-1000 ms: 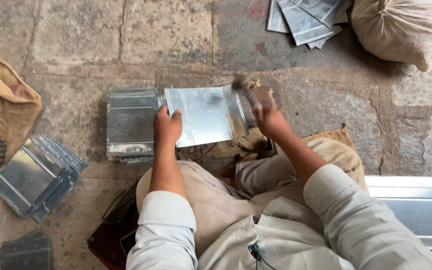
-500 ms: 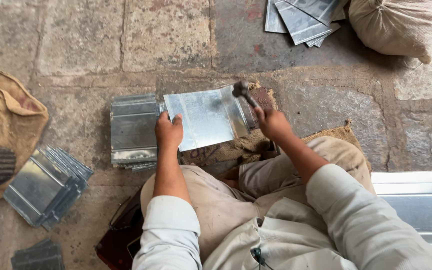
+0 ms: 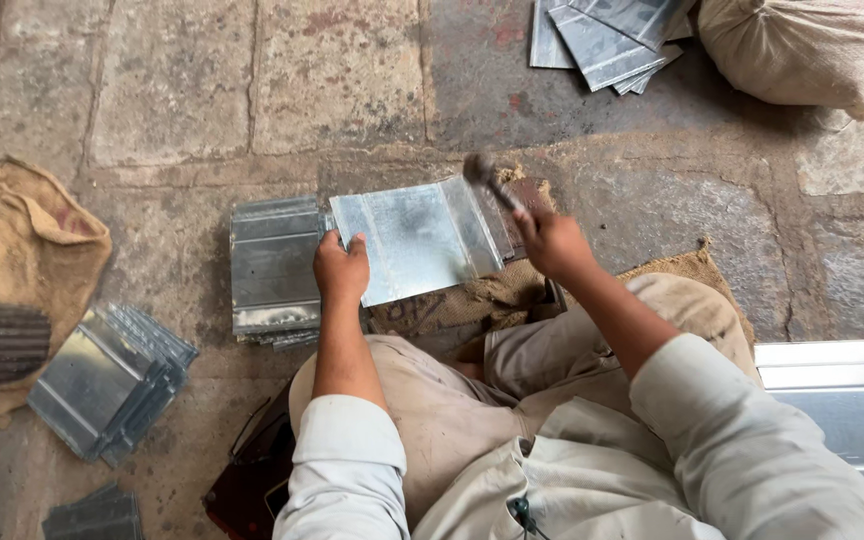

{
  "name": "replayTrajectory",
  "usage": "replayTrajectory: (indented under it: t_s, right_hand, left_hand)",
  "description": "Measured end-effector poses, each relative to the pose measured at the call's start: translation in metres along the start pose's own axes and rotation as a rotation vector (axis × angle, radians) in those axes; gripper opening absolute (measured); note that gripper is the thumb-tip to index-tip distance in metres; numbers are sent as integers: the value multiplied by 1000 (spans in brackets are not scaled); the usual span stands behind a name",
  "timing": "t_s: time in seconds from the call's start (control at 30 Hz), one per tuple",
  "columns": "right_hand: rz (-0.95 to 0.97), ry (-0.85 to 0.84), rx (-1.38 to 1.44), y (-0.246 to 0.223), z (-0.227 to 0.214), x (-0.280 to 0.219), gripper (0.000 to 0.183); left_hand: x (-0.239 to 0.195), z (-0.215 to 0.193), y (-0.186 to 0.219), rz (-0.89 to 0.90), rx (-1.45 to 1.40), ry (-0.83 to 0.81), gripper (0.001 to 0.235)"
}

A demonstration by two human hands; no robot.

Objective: The person uses a hammer to strike and flatten rectangular metal sheets against a block. They handle the sheets one at a time, flipping them over and moving them between stacks.

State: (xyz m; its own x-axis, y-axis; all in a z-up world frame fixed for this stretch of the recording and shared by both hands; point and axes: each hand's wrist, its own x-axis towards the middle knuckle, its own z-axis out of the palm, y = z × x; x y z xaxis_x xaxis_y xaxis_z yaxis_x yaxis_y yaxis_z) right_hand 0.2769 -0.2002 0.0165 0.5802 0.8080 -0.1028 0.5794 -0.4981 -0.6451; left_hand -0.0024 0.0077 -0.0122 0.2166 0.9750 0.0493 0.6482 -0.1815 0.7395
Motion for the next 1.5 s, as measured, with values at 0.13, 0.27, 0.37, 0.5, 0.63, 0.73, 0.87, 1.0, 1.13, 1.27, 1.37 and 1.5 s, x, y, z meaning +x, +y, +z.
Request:
replayTrajectory:
  t_s: [0.13,0.27,0.37,0.5,0.63,0.73,0.87,1.0,1.13,1.27,1.37,1.5]
  right_hand:
    - [-169,161,184,8,2,-12,52]
    - [-259,133,247,8,13,-20,49]
    - [1,-99,-104,7,14,-12,56]
    - [33,12,178,12,10,-10,51]
    - [-166,171,251,15,9,-17,54]
    - [-143,6,86,11,14,-23,53]
    - [-3,5,-83,-4,5,-13,57]
    - [-139,176,156,-6,-3,-23,48]
    - [-216,156,307,-2,1,-29,45]
    - [5,-107,-121,0,12,-29,48]
    - [-67,124,103,3,2,-22,43]
    - [-123,191,319,6,-3,-31,49]
  left_hand:
    - [-1,4,-8,-49,4,-25,31]
    - [1,6,-10,17,10,49,42]
    - [1,5,-8,11,36,29,45]
    - [-5,2,-5,-109,-10,-41,35]
    - [1,-2,7,-64,-37,-14,28]
    - [-4,-5,8,-94,-73,-23,27]
    - [-2,-5,10,-70,-69,10,24]
    - [-5,-4,3,-16,-6,13,26]
    - [-1,-1,3,-64,-47,15,30]
    - [-3,-2,1,17,-7,62,37]
    - [0,-2,7,-42,-2,11,31]
    - [-2,-7,12,-151,-16,-25,42]
